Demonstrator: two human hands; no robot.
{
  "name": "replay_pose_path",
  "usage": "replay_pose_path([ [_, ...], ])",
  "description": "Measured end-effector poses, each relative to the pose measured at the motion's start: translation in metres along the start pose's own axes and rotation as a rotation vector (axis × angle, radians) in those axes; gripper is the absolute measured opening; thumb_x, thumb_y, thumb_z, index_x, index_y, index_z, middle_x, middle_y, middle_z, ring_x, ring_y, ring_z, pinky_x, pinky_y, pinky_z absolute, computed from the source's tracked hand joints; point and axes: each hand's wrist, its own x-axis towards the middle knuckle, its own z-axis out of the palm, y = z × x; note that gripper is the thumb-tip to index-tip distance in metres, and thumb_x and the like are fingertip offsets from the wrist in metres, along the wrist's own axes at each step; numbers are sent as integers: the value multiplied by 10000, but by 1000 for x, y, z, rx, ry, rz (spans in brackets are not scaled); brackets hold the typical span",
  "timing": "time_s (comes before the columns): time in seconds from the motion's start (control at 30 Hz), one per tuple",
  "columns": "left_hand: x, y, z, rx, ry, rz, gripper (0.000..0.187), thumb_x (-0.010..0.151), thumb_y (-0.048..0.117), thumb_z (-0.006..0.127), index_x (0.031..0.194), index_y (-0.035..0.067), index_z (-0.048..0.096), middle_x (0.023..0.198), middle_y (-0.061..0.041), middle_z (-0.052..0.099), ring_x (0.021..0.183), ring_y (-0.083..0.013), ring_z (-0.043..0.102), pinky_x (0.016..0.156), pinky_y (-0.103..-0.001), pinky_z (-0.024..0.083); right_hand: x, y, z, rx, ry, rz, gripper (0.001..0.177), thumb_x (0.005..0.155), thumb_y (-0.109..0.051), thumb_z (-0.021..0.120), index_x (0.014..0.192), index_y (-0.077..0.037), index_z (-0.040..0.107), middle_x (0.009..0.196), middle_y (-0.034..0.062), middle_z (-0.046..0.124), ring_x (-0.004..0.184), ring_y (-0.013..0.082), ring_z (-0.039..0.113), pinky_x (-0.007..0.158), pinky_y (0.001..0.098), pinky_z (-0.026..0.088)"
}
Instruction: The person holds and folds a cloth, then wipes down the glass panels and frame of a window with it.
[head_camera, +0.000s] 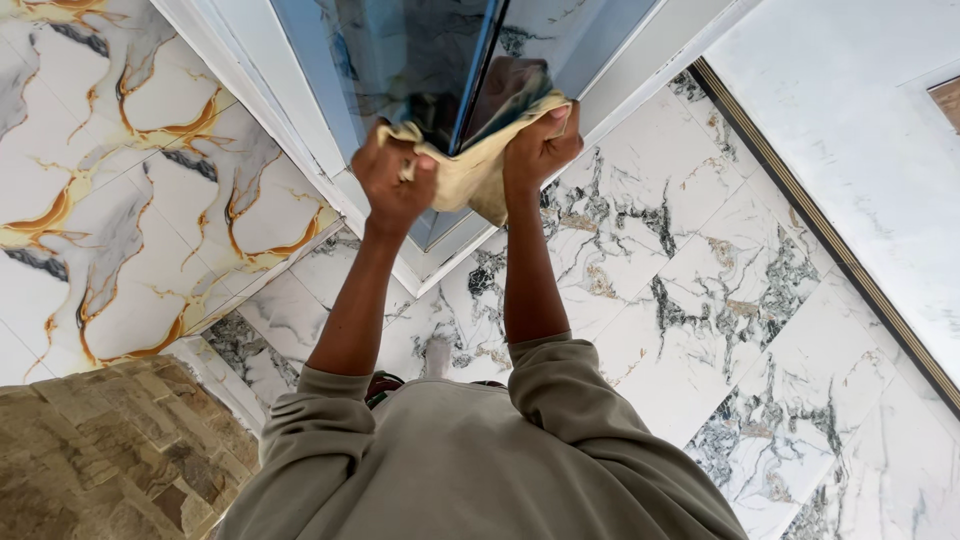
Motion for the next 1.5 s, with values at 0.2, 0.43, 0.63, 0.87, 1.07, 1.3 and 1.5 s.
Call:
replay_pose_path([
  [0.2, 2, -37, 0, 54, -33, 140, 436, 1086, 366, 555, 774, 65, 505, 774, -77, 545, 548, -152, 484, 489, -331, 366, -20, -7, -7, 35, -28, 105, 443, 1136, -294, 464, 771, -44, 469, 590, -3, 452, 524, 73, 398, 521, 295, 319],
  [0.43, 11, -33, -12, 115, 37, -83, 450, 1157, 345, 524, 817, 51, 509, 805, -71, 538, 637, -191, 522, 536, -358, 398, -37, 4, 0, -113, -71, -258, 479, 1104, -335, 430, 749, -28, 530, 539, 10, 444, 476, 54, 432, 472, 279, 292],
  [0.63, -2, -39, -15, 53, -172, 167, 462, 1101, 407, 542, 770, 87, 495, 755, -64, 513, 575, -170, 519, 493, -310, 421, -40, 7, -4, 20, 86, 123, 433, 1119, -290, 454, 778, -28, 511, 574, 14, 464, 515, 63, 386, 487, 312, 277],
  [0.87, -3, -72, -25, 75, -19, -94, 444, 1155, 372, 516, 830, 70, 530, 793, -73, 551, 637, -189, 540, 555, -347, 416, -84, 0, -2, -75, -1, -105, 460, 1130, -323, 458, 759, -51, 466, 555, -9, 414, 497, 46, 363, 496, 295, 234],
  [1.07, -37, -40, -14, 16, -147, 88, 461, 1087, 444, 566, 813, 74, 548, 791, -91, 533, 633, -222, 560, 545, -359, 431, -62, 43, 1, 35, 81, 173, 446, 1128, -295, 445, 765, -37, 461, 576, -21, 410, 538, 52, 332, 509, 306, 249],
  [1.3, -50, -88, -21, 118, -66, -58, 440, 1132, 366, 496, 825, 51, 491, 800, -106, 522, 656, -251, 542, 561, -376, 416, -122, 26, -15, -80, -45, -5, 431, 1130, -245, 435, 742, -56, 428, 609, 25, 414, 540, 76, 399, 546, 295, 261],
  [1.5, -61, -51, -19, 102, -103, -113, 447, 1137, 403, 512, 857, 54, 518, 823, -102, 551, 670, -223, 563, 558, -349, 442, -92, 101, -27, -298, -26, -176, 450, 1100, -291, 360, 753, -67, 539, 475, -38, 303, 411, 71, 271, 510, 291, 272],
])
